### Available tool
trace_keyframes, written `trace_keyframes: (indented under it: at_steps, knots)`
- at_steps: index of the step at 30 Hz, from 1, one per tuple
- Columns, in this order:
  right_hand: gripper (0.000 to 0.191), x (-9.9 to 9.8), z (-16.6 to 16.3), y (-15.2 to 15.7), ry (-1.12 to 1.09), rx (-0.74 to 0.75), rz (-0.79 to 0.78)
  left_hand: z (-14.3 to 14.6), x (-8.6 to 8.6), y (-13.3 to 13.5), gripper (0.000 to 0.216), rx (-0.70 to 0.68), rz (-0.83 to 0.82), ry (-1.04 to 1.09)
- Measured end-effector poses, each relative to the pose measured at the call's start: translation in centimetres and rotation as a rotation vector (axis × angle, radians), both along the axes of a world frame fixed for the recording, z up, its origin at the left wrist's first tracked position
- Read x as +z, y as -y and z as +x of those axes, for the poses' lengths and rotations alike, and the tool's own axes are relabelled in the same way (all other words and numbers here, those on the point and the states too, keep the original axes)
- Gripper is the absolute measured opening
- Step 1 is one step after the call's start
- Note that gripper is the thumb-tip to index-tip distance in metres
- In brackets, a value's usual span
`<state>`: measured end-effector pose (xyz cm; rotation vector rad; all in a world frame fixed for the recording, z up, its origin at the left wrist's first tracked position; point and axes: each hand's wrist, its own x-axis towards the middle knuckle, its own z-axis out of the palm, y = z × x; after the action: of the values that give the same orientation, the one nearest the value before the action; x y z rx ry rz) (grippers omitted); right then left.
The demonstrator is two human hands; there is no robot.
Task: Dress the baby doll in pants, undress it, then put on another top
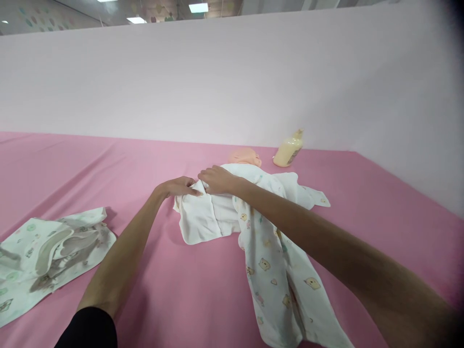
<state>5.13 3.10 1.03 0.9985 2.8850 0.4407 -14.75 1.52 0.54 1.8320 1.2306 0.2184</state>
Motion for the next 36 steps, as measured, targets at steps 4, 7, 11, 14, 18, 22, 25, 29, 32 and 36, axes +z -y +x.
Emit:
trace_keyframes:
  at_steps: [4,7,11,14,18,22,25,29,32,36]
  knots:
    - [0.020,0.3,0.4,0.1,-0.006,-0.004,0.005,-1.8,0.3,-0.1,0.039,-0.012,-0.088,-0.009]
    - [0.020,0.8,0.5,0.4,-0.016,-0.015,0.000,-3.5,0.1,-0.3,0.034,0.018,-0.160,0.054]
    - [0.023,1.4,0.7,0.5,-0.032,-0.035,-0.026,-4.3,-0.5,-0.8,0.030,0.073,-0.128,-0.015]
    - [0.026,1.6,0.8,0.6,-0.032,-0.041,-0.029,-4.2,-0.7,-1.2,0.029,0.086,-0.067,-0.120]
    - [0.024,2.0,0.8,0.8,-0.007,-0.056,-0.004,-4.1,-0.6,-1.5,0.029,0.095,-0.026,-0.186]
    - [0.028,2.5,0.7,0.8,0.028,-0.098,0.086,-4.4,-0.5,-1.7,0.034,0.116,-0.038,-0.201]
    - [0.029,2.4,0.8,0.6,0.008,-0.107,0.114,-4.5,-0.5,-1.7,0.036,0.123,-0.058,-0.198]
    - [0.029,2.0,1.3,0.2,-0.027,-0.134,0.175,-4.5,-0.6,-1.7,0.039,0.133,-0.101,-0.152]
    - [0.027,1.9,1.5,0.2,-0.042,-0.150,0.218,-4.6,-0.7,-1.9,0.042,0.148,-0.100,-0.171]
    - [0.027,2.1,1.5,0.6,-0.048,-0.178,0.220,-5.0,-0.9,-2.1,0.043,0.150,-0.098,-0.168]
